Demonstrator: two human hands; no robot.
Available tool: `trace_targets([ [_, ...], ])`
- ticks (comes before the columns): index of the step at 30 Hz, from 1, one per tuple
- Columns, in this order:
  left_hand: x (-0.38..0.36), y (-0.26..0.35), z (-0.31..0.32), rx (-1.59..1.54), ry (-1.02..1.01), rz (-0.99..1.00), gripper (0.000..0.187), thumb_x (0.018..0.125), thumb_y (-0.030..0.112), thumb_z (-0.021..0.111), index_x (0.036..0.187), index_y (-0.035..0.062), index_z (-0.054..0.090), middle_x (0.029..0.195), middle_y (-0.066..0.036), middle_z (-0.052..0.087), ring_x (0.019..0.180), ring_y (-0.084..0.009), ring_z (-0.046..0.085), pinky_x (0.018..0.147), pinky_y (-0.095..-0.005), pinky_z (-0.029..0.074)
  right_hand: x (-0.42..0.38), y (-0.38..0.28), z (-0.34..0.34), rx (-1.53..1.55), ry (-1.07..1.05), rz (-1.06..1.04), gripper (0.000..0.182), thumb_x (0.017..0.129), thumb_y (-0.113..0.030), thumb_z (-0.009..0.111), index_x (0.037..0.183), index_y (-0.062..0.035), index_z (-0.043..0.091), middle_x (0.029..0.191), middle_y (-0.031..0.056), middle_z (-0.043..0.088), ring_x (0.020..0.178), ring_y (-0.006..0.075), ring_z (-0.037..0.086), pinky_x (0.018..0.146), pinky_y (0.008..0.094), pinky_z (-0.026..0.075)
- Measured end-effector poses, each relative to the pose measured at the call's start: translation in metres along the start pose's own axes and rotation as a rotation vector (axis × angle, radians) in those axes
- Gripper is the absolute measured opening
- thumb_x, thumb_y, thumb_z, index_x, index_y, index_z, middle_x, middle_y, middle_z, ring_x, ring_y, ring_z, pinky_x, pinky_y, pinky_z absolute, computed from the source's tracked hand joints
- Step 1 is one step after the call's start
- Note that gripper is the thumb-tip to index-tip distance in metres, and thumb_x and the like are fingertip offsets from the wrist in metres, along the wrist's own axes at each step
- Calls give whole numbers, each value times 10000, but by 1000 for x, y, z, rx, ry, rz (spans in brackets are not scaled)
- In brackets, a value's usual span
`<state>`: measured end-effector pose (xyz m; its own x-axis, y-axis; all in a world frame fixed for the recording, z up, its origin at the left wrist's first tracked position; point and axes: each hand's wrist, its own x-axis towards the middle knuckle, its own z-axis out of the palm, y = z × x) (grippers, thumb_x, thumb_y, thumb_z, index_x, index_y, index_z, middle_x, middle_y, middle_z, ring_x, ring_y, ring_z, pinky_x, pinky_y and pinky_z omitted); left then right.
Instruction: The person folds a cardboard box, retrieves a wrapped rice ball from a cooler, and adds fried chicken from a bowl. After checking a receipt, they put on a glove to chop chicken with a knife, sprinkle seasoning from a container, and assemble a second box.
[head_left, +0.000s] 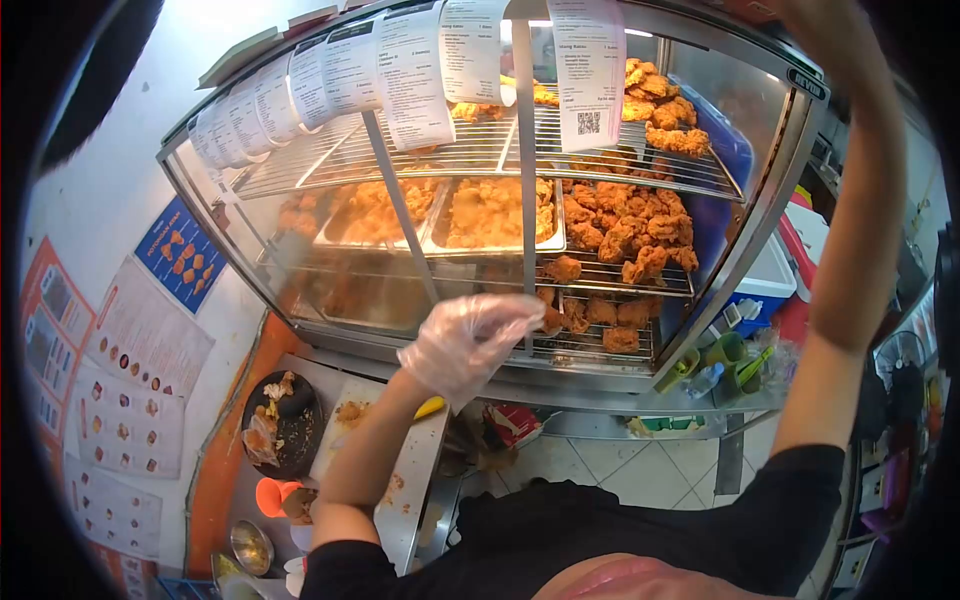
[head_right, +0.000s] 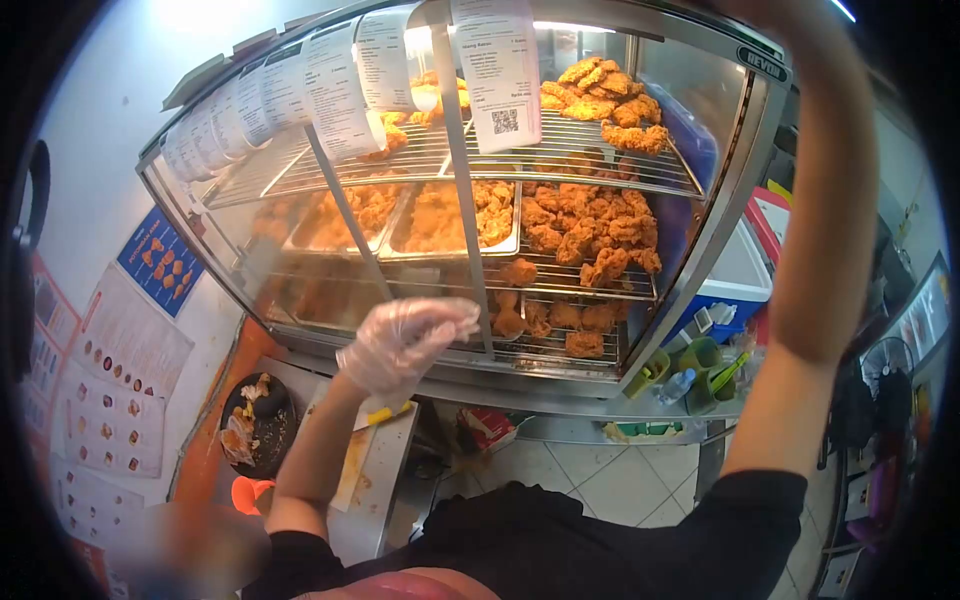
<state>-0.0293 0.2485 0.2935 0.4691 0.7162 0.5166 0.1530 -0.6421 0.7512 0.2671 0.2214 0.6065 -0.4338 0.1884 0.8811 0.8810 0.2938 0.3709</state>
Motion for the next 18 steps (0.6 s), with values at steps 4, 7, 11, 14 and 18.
trace_targets([
  [4, 55, 37, 3, -81, 73, 213, 243, 984, 131, 688, 1222, 85, 715, 1069, -79, 770, 865, -115, 717, 702, -265, 591, 60, 26, -11, 184, -674, 116, 637, 942, -529, 691, 1359, -48, 652, 1274, 190, 701, 1116, 298, 692, 983, 406, 568],
  [7, 86, 67, -6, 36, 188, 343, 316, 965, 130, 704, 1275, 74, 676, 1092, -82, 760, 855, -121, 716, 687, -273, 587, 78, 66, 17, 366, -915, 222, 684, 919, -551, 710, 1362, -34, 648, 1293, 204, 690, 1128, 319, 686, 971, 386, 579],
  [11, 120, 81, -20, 247, 386, 540, 530, 939, 170, 705, 1433, 71, 538, 1357, -142, 624, 919, -171, 718, 705, -293, 606, 80, 53, 7, 301, -980, 297, 726, 894, -571, 734, 1361, -22, 642, 1324, 210, 673, 1161, 334, 675, 985, 404, 579],
  [14, 137, 121, -26, 589, 572, 661, 646, 916, 179, 713, 1503, 91, 458, 1480, -169, 512, 1066, -217, 691, 775, -318, 613, 80, 28, -6, 309, -983, 286, 729, 852, -522, 803, 1357, -20, 645, 1339, 208, 666, 1177, 316, 671, 977, 388, 583],
  [18, 164, 131, -38, 774, 603, 834, 772, 910, 217, 702, 1580, 60, 351, 1581, -198, 395, 1365, -297, 453, 1046, -368, 462, 85, 101, 31, 441, -1043, 24, 700, 846, -467, 830, 1371, -43, 645, 1363, 191, 658, 1163, 295, 672, 978, 364, 574],
])
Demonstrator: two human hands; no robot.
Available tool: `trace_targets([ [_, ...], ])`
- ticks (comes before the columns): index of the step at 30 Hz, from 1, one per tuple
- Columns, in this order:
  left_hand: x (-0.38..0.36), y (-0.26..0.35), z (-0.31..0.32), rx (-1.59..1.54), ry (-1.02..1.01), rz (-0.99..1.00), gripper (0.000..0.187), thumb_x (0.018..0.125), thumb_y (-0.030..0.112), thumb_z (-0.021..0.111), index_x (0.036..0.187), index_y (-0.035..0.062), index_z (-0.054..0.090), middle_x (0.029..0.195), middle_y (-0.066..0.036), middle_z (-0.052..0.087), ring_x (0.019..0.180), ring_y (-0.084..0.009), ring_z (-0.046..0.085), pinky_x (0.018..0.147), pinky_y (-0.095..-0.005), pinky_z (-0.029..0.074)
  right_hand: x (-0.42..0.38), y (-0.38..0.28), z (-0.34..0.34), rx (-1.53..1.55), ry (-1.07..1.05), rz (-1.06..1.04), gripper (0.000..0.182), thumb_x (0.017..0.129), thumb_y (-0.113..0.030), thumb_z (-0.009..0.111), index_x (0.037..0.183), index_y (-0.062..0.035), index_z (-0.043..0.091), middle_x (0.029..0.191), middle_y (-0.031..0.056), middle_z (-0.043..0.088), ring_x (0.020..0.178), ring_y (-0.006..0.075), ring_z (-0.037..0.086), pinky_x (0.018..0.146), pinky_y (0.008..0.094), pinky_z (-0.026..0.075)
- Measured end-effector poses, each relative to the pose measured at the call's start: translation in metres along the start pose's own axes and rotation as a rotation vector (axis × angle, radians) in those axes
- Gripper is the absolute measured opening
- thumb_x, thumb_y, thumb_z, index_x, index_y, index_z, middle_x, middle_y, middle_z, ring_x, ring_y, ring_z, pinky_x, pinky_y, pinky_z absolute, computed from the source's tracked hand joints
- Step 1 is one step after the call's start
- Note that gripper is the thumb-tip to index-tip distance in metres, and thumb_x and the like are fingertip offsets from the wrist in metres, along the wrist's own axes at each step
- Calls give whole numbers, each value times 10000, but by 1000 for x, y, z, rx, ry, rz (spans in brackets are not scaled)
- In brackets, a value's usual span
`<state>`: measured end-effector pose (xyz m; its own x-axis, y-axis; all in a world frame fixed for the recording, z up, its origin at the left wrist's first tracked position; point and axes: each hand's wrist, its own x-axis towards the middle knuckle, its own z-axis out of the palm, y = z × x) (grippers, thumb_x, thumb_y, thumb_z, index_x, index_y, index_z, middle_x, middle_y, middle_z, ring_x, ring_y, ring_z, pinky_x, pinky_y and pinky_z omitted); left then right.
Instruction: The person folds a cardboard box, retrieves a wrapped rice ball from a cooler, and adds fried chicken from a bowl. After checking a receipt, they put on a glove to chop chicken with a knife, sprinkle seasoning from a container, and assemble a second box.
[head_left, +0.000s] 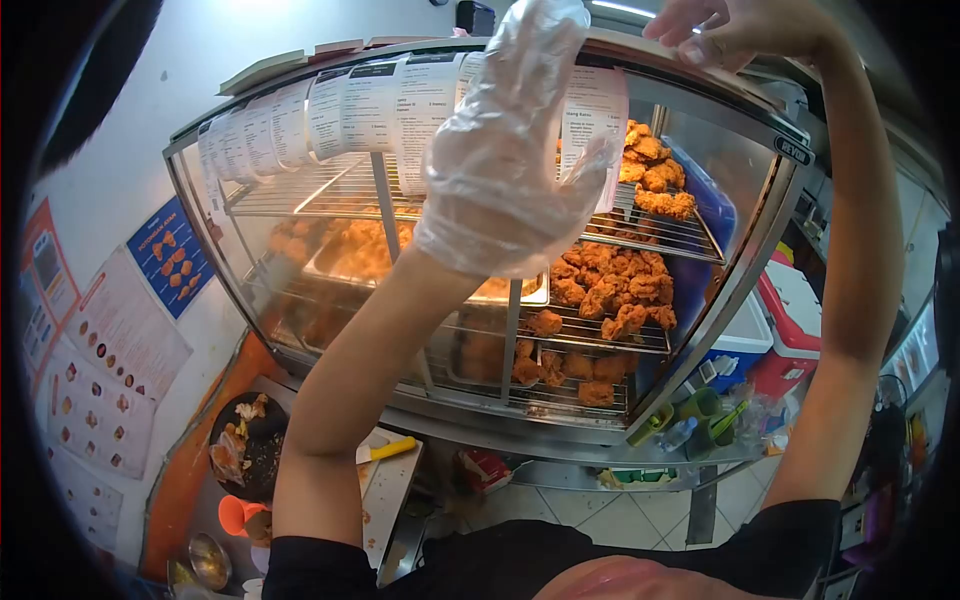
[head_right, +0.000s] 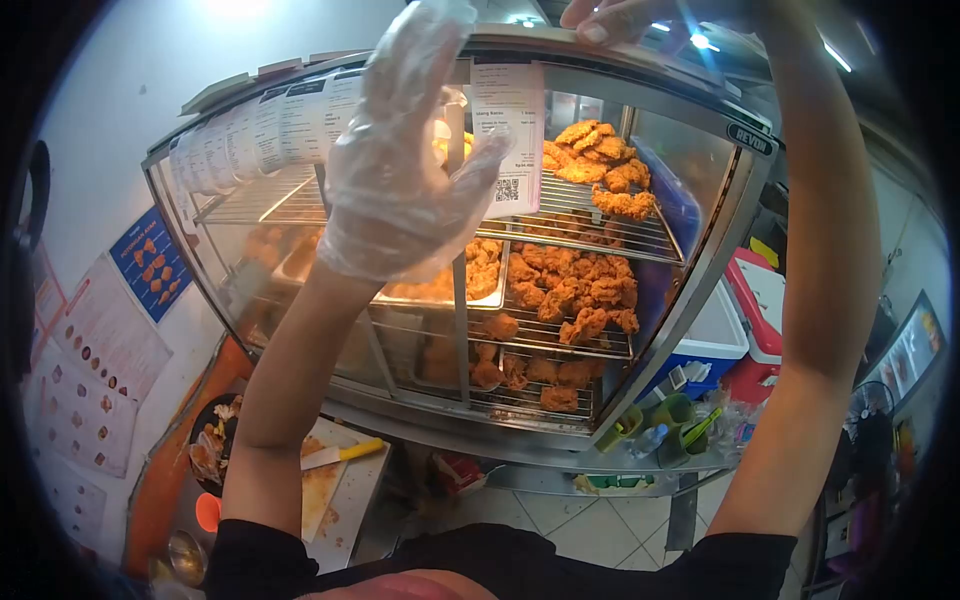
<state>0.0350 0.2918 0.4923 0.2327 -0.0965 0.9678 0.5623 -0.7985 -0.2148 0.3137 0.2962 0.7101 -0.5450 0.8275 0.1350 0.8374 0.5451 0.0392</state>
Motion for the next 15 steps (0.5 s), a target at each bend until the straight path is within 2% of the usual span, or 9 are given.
trace_targets([
  [1, 1, -2, 2, -5, -16, 24, 769, 932, 255, 671, 1581, 12, 338, 1616, -220, 360, 1508, -344, 347, 1188, -406, 398, -12, -47, 8, 40, 29, 97, 697, 845, -462, 832, 1375, -49, 644, 1366, 187, 657, 1158, 292, 673, 981, 362, 569],
  [2, -3, -4, 8, -24, -81, -37, 805, 935, 256, 665, 1604, 14, 289, 1650, -219, 306, 1508, -361, 347, 1211, -404, 356, -18, -67, 6, 34, 1, 99, 697, 851, -463, 827, 1383, -53, 639, 1371, 181, 655, 1170, 288, 665, 990, 364, 561],
  [5, -4, -7, 18, 31, -14, -12, 801, 925, 279, 675, 1590, 13, 316, 1602, -225, 379, 1478, -384, 380, 1176, -420, 401, -23, -76, 2, 53, -80, 116, 698, 869, -472, 807, 1404, -63, 625, 1385, 167, 649, 1210, 282, 638, 1015, 375, 537],
  [8, 5, -6, 20, -77, 43, -21, 804, 905, 305, 696, 1576, 37, 344, 1541, -224, 445, 1434, -402, 426, 1125, -433, 451, -6, -44, -4, 95, -101, 151, 704, 884, -492, 784, 1418, -65, 614, 1397, 161, 641, 1252, 283, 609, 1030, 392, 524],
  [10, 10, -8, 24, -16, 83, 17, 812, 863, 201, 751, 1574, 109, 371, 1507, -179, 471, 1216, -298, 558, 903, -364, 534, -4, -39, -6, 61, -69, 177, 708, 892, -504, 769, 1422, -64, 609, 1405, 164, 634, 1275, 286, 593, 1035, 400, 521],
  [12, 13, -7, 24, -11, 72, 8, 800, 858, 197, 757, 1563, 121, 388, 1474, -180, 492, 1174, -298, 593, 875, -374, 552, -4, -39, -9, 80, -78, 170, 705, 890, -499, 774, 1419, -63, 611, 1400, 167, 637, 1268, 288, 598, 1026, 402, 529],
  [14, 14, -4, 16, -62, 5, -50, 760, 890, 290, 714, 1546, 74, 396, 1442, -228, 509, 1309, -402, 532, 1040, -463, 506, -5, -41, -6, 83, -65, 167, 698, 889, -491, 777, 1414, -61, 614, 1392, 170, 642, 1258, 288, 604, 1016, 403, 536],
  [15, 15, -3, 15, -64, 4, -54, 751, 888, 284, 716, 1539, 74, 406, 1436, -228, 512, 1296, -401, 540, 1029, -463, 512, -6, -42, -5, 88, -59, 167, 694, 889, -487, 779, 1412, -61, 616, 1388, 171, 644, 1253, 288, 608, 1012, 403, 540],
])
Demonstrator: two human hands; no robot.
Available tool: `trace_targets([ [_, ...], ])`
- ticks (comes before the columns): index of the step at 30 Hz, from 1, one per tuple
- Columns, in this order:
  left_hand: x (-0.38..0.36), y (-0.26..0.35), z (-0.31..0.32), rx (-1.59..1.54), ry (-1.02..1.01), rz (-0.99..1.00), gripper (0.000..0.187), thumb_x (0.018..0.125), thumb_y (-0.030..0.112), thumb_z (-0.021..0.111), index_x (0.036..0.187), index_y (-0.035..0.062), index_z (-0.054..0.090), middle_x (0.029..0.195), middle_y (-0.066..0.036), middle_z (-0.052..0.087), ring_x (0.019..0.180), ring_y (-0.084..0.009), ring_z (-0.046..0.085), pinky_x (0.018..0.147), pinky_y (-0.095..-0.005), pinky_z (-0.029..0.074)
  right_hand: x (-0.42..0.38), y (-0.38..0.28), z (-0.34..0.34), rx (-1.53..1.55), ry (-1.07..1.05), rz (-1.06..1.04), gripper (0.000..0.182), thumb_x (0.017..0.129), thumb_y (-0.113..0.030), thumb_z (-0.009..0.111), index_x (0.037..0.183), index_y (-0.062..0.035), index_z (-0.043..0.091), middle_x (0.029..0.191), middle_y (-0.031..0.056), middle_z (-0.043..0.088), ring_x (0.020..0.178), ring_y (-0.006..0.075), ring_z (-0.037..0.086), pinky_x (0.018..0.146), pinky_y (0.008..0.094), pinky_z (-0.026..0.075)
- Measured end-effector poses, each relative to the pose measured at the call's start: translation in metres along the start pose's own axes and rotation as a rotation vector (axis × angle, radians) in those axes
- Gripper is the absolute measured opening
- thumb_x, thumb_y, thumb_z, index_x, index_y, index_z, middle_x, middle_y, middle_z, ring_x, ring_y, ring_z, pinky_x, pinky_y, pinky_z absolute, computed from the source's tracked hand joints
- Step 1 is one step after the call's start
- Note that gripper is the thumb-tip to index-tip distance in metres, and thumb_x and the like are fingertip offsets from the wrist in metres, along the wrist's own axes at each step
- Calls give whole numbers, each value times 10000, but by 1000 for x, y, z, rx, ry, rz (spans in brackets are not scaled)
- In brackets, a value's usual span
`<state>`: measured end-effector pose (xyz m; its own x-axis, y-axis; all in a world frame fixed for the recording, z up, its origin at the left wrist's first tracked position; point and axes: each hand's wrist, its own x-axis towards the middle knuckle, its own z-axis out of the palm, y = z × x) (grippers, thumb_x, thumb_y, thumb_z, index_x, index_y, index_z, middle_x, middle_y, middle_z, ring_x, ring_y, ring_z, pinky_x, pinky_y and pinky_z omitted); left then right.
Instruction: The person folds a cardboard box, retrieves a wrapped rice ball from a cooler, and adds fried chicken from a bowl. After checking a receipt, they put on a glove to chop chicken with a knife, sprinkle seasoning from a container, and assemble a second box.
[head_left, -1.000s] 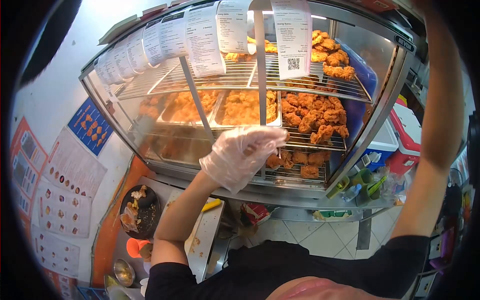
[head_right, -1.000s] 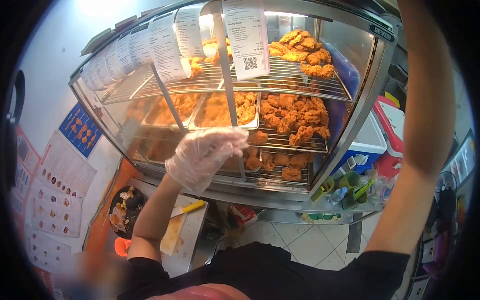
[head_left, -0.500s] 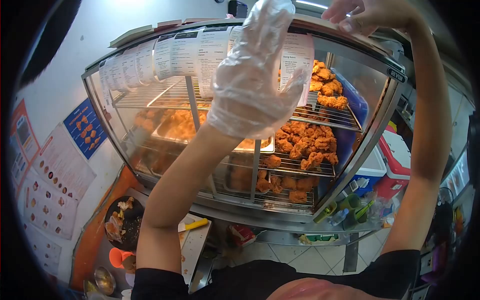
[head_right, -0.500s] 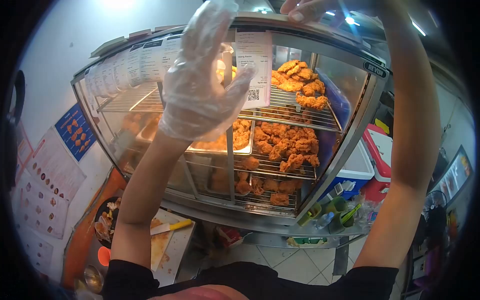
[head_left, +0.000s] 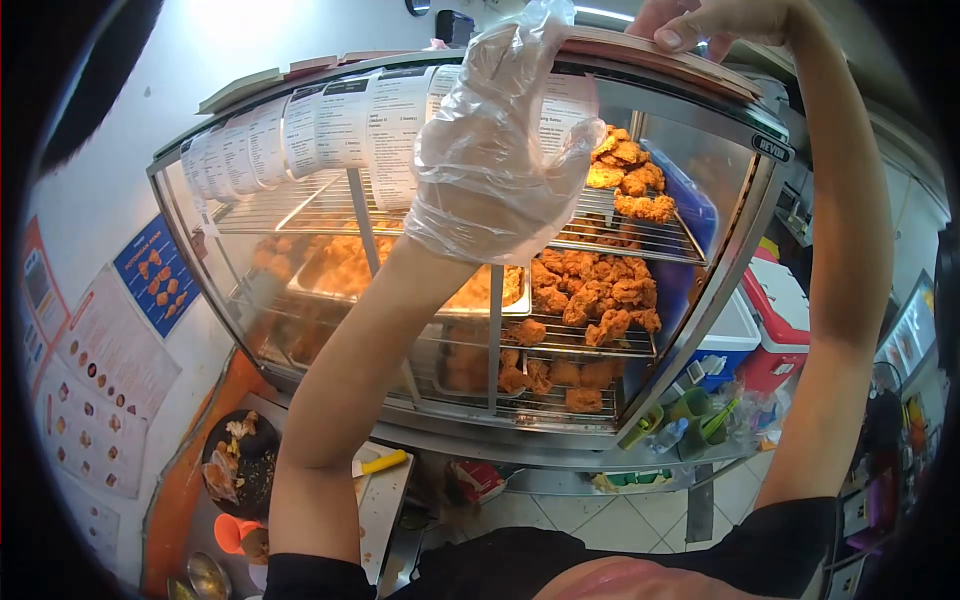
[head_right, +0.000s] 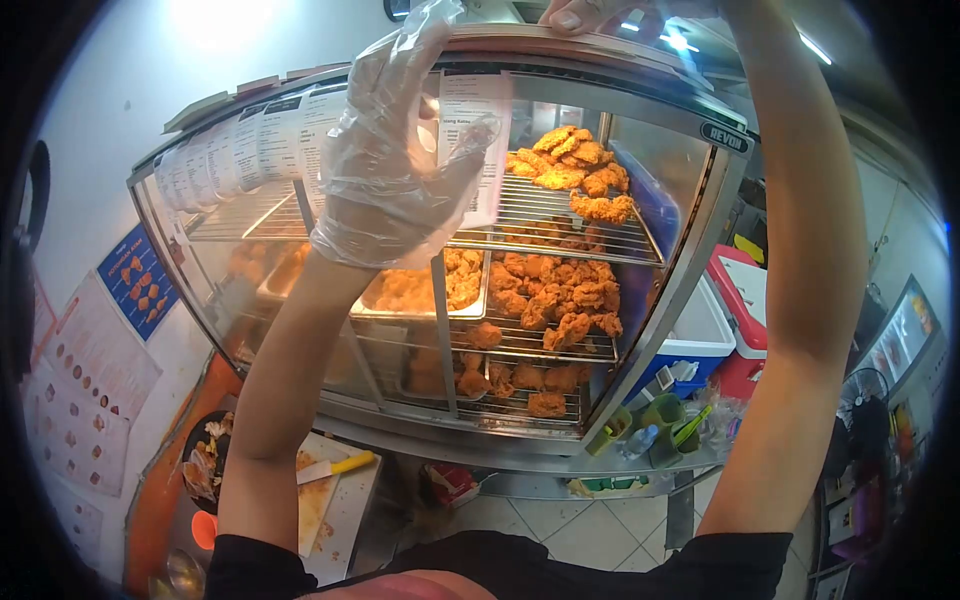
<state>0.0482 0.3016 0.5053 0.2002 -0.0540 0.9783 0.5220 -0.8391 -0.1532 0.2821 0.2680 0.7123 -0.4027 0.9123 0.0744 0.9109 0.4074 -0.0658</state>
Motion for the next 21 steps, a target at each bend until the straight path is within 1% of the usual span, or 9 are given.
trace_targets([
  [2, 1, 1, -3, -3, -4, -13, 734, 885, 272, 719, 1527, 72, 426, 1422, -227, 518, 1268, -398, 556, 1006, -464, 525, 0, -1, 2, 3, 16, 4, 686, 889, -479, 782, 1407, -59, 619, 1379, 174, 649, 1244, 288, 614, 1003, 403, 547],
  [5, -1, -4, 1, 2, 38, 55, 717, 878, 257, 724, 1516, 80, 450, 1419, -220, 528, 1287, -390, 549, 999, -449, 539, -2, -5, 2, 5, 49, 12, 675, 889, -467, 786, 1400, -57, 625, 1367, 178, 656, 1229, 288, 624, 989, 403, 559],
  [7, -3, -5, 5, 42, 66, 71, 766, 844, 184, 764, 1536, 135, 438, 1444, -168, 523, 1178, -313, 580, 893, -390, 555, -6, -10, 7, -8, 98, 59, 662, 892, -457, 787, 1394, -55, 629, 1353, 180, 665, 1215, 287, 632, 981, 401, 564],
  [8, -4, -6, 6, 61, 81, 80, 800, 827, 148, 783, 1546, 163, 433, 1457, -142, 520, 1123, -274, 595, 841, -360, 563, -13, -19, 8, -20, 95, 39, 648, 900, -452, 781, 1390, -55, 633, 1343, 179, 670, 1199, 283, 640, 972, 395, 567],
  [11, -5, -10, 8, 47, 93, 93, 809, 827, 147, 778, 1555, 169, 424, 1464, -138, 513, 1148, -276, 592, 856, -361, 564, -22, -24, 10, -6, 96, 1, 606, 923, -441, 761, 1378, -57, 645, 1315, 176, 685, 1155, 267, 661, 945, 377, 578],
  [14, -3, -2, 3, 20, 38, 28, 715, 880, 206, 718, 1529, 88, 442, 1453, -187, 512, 1316, -353, 539, 1042, -409, 530, -7, 3, 7, 89, 86, -28, 571, 946, -435, 737, 1370, -62, 653, 1300, 175, 691, 1125, 254, 676, 924, 365, 587],
  [17, -5, -5, 6, -14, 63, 25, 708, 871, 193, 732, 1517, 91, 460, 1433, -173, 533, 1314, -340, 540, 1033, -400, 536, -7, 6, 6, 132, 44, -100, 558, 958, -429, 723, 1369, -57, 652, 1300, 178, 689, 1124, 258, 679, 926, 374, 595],
  [20, -6, -13, 13, 23, 121, 93, 817, 827, 171, 807, 1551, 190, 428, 1476, -117, 497, 1072, -239, 592, 848, -346, 562, -8, 7, 7, 109, 83, -125, 593, 943, -437, 736, 1377, -45, 640, 1309, 185, 683, 1155, 284, 673, 944, 393, 595],
  [21, -6, -13, 12, 28, 108, 92, 816, 829, 173, 808, 1551, 190, 429, 1476, -118, 497, 1077, -239, 592, 848, -344, 562, -8, 10, 8, 96, 99, -131, 613, 933, -442, 746, 1381, -40, 634, 1312, 188, 681, 1166, 292, 670, 952, 399, 594],
])
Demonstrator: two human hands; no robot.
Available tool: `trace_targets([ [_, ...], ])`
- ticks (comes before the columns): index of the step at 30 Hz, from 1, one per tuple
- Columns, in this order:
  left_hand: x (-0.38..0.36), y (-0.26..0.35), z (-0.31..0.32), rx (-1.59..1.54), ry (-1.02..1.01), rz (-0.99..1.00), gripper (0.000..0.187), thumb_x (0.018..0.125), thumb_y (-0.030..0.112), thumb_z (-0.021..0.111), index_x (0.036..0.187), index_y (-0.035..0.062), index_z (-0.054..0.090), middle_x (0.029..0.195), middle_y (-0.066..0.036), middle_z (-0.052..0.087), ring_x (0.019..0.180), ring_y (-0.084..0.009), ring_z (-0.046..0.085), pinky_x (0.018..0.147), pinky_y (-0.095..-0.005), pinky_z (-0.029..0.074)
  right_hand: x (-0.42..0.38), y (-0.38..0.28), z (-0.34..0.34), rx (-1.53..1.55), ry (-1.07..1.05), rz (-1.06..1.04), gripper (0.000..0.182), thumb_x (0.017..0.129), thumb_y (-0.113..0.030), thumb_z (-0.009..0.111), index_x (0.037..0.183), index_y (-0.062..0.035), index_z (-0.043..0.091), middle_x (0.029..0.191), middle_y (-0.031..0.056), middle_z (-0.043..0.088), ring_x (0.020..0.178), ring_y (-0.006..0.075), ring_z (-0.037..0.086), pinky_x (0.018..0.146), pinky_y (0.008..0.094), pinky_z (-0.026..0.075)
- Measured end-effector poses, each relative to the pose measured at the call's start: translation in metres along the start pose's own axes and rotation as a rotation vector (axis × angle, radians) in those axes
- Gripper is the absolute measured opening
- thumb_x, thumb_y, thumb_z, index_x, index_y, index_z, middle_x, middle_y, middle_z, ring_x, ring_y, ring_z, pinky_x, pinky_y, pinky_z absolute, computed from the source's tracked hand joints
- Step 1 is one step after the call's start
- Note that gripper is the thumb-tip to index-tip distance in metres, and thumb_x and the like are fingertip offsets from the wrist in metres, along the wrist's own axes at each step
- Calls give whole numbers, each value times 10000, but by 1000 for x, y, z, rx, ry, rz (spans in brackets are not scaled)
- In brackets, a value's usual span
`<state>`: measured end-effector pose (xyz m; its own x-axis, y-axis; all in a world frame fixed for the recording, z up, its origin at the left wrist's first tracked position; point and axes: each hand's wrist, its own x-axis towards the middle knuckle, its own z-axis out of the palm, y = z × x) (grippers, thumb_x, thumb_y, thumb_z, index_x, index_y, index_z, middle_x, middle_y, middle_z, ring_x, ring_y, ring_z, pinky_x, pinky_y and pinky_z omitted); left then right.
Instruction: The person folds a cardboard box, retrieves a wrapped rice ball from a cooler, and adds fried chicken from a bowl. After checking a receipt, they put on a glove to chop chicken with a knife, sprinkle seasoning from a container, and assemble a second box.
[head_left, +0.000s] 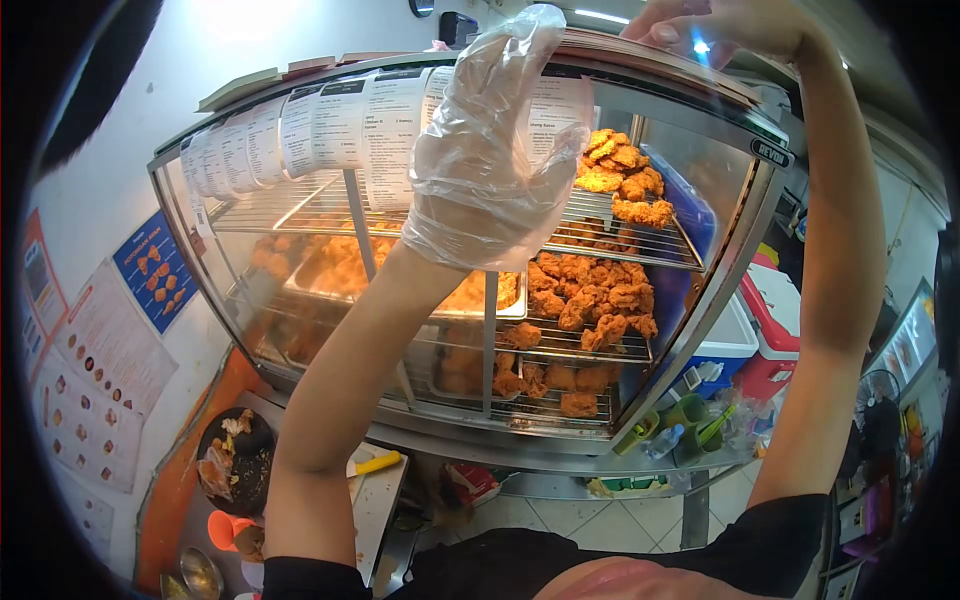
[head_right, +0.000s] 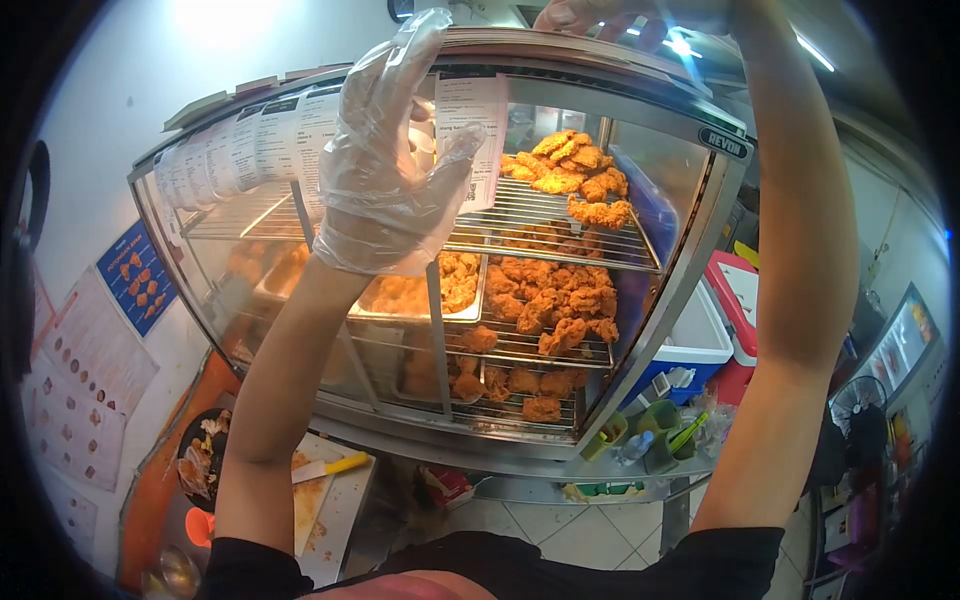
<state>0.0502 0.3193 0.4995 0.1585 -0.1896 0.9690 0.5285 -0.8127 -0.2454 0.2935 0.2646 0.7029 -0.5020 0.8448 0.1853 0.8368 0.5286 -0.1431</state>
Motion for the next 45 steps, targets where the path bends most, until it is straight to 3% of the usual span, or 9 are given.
trace_targets([
  [8, -1, 5, -3, -10, -39, -73, 718, 852, 189, 748, 1510, 114, 471, 1436, -161, 535, 1333, -338, 517, 1102, -416, 476, -2, -5, 2, -118, 16, 33, 735, 858, -482, 812, 1398, -25, 613, 1330, 209, 670, 1201, 310, 658, 954, 414, 587],
  [19, 1, 3, -2, 14, -31, -45, 780, 836, 165, 817, 1533, 187, 468, 1463, -119, 527, 1115, -215, 606, 838, -323, 576, 2, 9, 1, -252, 263, -40, 606, 959, -494, 644, 1396, -74, 638, 1294, 152, 701, 1144, 269, 656, 893, 359, 574],
  [23, 12, 8, -8, 35, -167, -160, 678, 919, 355, 746, 1509, 143, 488, 1413, -103, 573, 1156, -241, 593, 969, -400, 533, 1, -2, 16, -530, 653, 59, 391, 999, -340, 590, 1212, -32, 702, 1164, 118, 731, 1017, 252, 680, 841, 361, 556],
  [24, 24, 10, -10, -61, -143, -61, 732, 833, 97, 711, 1513, 60, 439, 1419, -216, 522, 1335, -372, 513, 1130, -454, 445, 0, -12, 20, -582, 705, 95, 368, 1001, -322, 586, 1190, -30, 704, 1143, 113, 733, 1001, 248, 681, 836, 363, 554],
  [27, 36, 13, -17, -103, -78, -119, 608, 946, 178, 708, 1477, -26, 495, 1383, -227, 605, 950, -201, 641, 875, -330, 566, -4, -34, 24, -736, 870, 202, 303, 1006, -267, 574, 1125, -23, 709, 1080, 101, 737, 953, 237, 684, 819, 366, 549],
  [32, 29, 18, -67, -832, 88, -347, 352, 1054, 281, 568, 1311, 46, 622, 1296, -135, 665, 1164, -213, 644, 1061, -364, 490, -2, -73, 51, -627, 1309, -265, 194, 978, -206, 597, 1012, -35, 682, 977, 93, 708, 900, 246, 681, 781, 373, 554],
  [37, -11, 79, -160, -903, 269, -727, 692, 1002, 556, 561, 1488, 69, 485, 1374, -117, 591, 1193, -289, 596, 1095, -460, 439, 9, -183, 189, -321, 1359, -804, 166, 961, -196, 615, 927, -42, 667, 928, 104, 697, 893, 277, 692, 762, 379, 565],
  [42, -125, 99, -285, -154, 208, -831, 673, 1035, 521, 526, 1464, 4, 483, 1372, -173, 589, 1211, -304, 606, 1038, -451, 493, 14, -281, 339, 6, 1286, -1141, 172, 943, -186, 632, 842, -48, 652, 880, 115, 686, 886, 309, 703, 743, 386, 577],
  [45, -211, 129, -379, 1042, -365, -443, 666, 1054, 500, 505, 1450, -35, 481, 1370, -206, 588, 1221, -313, 612, 1003, -446, 526, 27, -284, 381, 492, 498, -1284, 193, 1001, -179, 589, 948, -35, 706, 1185, 185, 690, 1138, 345, 664, 959, 432, 552],
])
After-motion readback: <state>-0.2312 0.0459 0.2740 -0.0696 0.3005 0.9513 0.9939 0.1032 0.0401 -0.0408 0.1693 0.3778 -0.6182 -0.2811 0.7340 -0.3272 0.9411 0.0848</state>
